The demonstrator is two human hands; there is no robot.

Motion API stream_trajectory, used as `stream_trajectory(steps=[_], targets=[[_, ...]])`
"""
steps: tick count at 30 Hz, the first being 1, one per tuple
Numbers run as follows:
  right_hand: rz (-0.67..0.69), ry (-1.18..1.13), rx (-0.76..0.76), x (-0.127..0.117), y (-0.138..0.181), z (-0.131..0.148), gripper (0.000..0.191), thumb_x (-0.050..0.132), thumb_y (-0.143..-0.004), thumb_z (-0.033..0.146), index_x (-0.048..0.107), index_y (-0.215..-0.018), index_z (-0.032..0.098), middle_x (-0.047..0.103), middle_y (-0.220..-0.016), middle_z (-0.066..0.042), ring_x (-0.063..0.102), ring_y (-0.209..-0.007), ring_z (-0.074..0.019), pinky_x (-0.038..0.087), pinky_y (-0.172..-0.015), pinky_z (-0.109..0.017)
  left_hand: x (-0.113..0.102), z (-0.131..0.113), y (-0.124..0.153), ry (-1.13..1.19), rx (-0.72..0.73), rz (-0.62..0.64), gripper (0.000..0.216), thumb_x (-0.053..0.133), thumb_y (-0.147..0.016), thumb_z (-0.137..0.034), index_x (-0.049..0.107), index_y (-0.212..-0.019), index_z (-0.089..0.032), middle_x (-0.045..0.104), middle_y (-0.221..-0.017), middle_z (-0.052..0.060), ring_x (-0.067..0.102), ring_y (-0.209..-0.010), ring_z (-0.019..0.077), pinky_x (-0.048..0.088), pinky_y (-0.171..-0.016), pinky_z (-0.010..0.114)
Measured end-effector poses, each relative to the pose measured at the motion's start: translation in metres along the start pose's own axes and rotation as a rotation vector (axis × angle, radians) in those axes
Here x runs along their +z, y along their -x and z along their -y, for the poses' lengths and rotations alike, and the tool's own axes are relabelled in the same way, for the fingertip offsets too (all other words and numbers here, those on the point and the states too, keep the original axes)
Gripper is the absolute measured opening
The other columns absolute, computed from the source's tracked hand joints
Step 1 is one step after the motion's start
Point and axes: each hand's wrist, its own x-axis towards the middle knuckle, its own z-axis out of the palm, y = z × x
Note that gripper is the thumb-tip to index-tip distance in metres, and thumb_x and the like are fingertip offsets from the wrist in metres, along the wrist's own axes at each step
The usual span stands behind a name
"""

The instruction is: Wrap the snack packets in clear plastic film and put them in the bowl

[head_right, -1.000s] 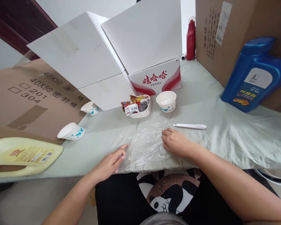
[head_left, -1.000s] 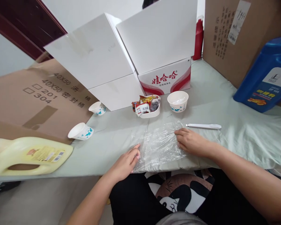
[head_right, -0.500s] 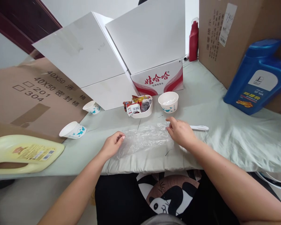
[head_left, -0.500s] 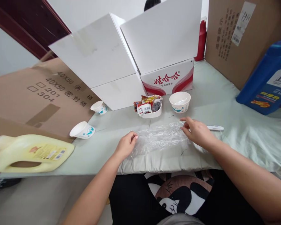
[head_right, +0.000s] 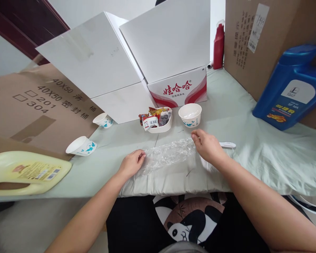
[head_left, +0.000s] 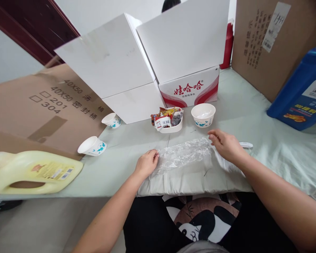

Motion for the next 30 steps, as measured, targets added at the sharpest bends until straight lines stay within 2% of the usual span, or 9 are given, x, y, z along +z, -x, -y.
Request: stream_trajectory(steps=[4,7,13,17,19,21,23,26,30], targets=[[0.099,-0.194,0.046,0.002,0.002,0.002,0.034,0.052,-0.089,0.043,0.054,-0.116,0.022,0.070,-0.102,-0.005,0.067,-0.068,-0.0170,0.049,-0.061,-0.029,0.003,-0.003,0.001,-0.027,-0.012,0.002,0.016,0.046,-0.091,-0.024,0.061,-0.094,-0.021,0.069,-0.095,0.005,0.064,-0.083,0.0203,0.045,-0.072,0.030],[0.197,-0.145,-0.009,0.009,0.005,0.005,0.031,0.062,-0.081,0.026,0.058,-0.112,0.022,0.068,-0.107,-0.005,0.066,-0.071,-0.0146,0.050,-0.066,-0.027,0.005,-0.004,0.002,-0.045,-0.018,-0.002,0.017,0.046,-0.092,-0.024,0.062,-0.097,-0.021,0.068,-0.101,0.006,0.065,-0.084,0.0200,0.046,-0.073,0.030],[0.272,0.063,-0.097,0.016,0.006,0.007,0.029,0.052,-0.077,0.005,0.065,-0.100,0.017,0.068,-0.103,-0.008,0.064,-0.079,-0.0168,0.046,-0.074,-0.026,-0.006,0.000,0.002,-0.048,-0.081,-0.003,0.027,0.051,-0.090,-0.029,0.058,-0.113,-0.019,0.066,-0.109,0.009,0.065,-0.089,0.0224,0.049,-0.078,0.034],[0.280,0.109,-0.134,0.020,0.006,0.006,0.030,0.051,-0.077,0.004,0.066,-0.099,0.018,0.068,-0.103,-0.008,0.064,-0.086,-0.0182,0.045,-0.078,-0.027,-0.020,-0.010,0.005,-0.176,-0.043,-0.245,0.040,0.055,-0.086,-0.027,0.055,-0.123,-0.012,0.058,-0.121,0.018,0.057,-0.109,0.0333,0.046,-0.090,0.046],[0.279,0.123,-0.145,0.022,0.006,0.006,0.030,0.050,-0.078,0.004,0.066,-0.099,0.017,0.069,-0.104,-0.009,0.063,-0.089,-0.0195,0.046,-0.080,-0.028,-0.019,-0.024,0.008,-0.181,0.100,-0.345,0.036,0.050,-0.089,-0.025,0.057,-0.122,-0.012,0.057,-0.125,0.018,0.051,-0.118,0.0341,0.042,-0.097,0.049],[0.287,0.135,-0.150,0.024,0.006,0.006,0.030,0.050,-0.078,0.005,0.066,-0.100,0.016,0.068,-0.104,-0.009,0.063,-0.092,-0.0204,0.045,-0.082,-0.029,-0.010,-0.040,0.011,-0.128,0.340,-0.248,0.036,0.046,-0.093,-0.029,0.057,-0.126,-0.017,0.055,-0.133,0.015,0.045,-0.128,0.0314,0.036,-0.105,0.048],[0.306,0.155,-0.159,0.023,0.005,0.004,0.030,0.050,-0.079,0.005,0.066,-0.102,0.016,0.068,-0.105,-0.009,0.064,-0.094,-0.0208,0.045,-0.084,-0.028,0.003,-0.053,0.013,-0.077,0.529,-0.032,0.047,0.047,-0.094,-0.042,0.048,-0.137,-0.024,0.044,-0.147,0.010,0.032,-0.140,0.0315,0.027,-0.113,0.052],[0.294,0.229,-0.126,0.014,0.003,-0.002,0.034,0.047,-0.081,0.005,0.066,-0.107,0.017,0.067,-0.109,-0.009,0.064,-0.096,-0.0220,0.045,-0.083,-0.028,0.021,-0.063,0.016,-0.024,0.546,0.148,0.066,0.043,-0.091,-0.060,0.032,-0.148,-0.029,0.025,-0.158,0.008,0.013,-0.147,0.0339,0.013,-0.115,0.060],[0.171,0.246,-0.028,-0.003,0.001,-0.009,0.033,0.047,-0.084,0.009,0.065,-0.111,0.017,0.066,-0.116,-0.010,0.065,-0.096,-0.0235,0.046,-0.083,-0.031,0.027,-0.061,0.018,0.014,0.503,0.179,0.068,0.038,-0.092,-0.063,0.026,-0.150,-0.030,0.019,-0.160,0.006,0.007,-0.148,0.0323,0.007,-0.116,0.060]])
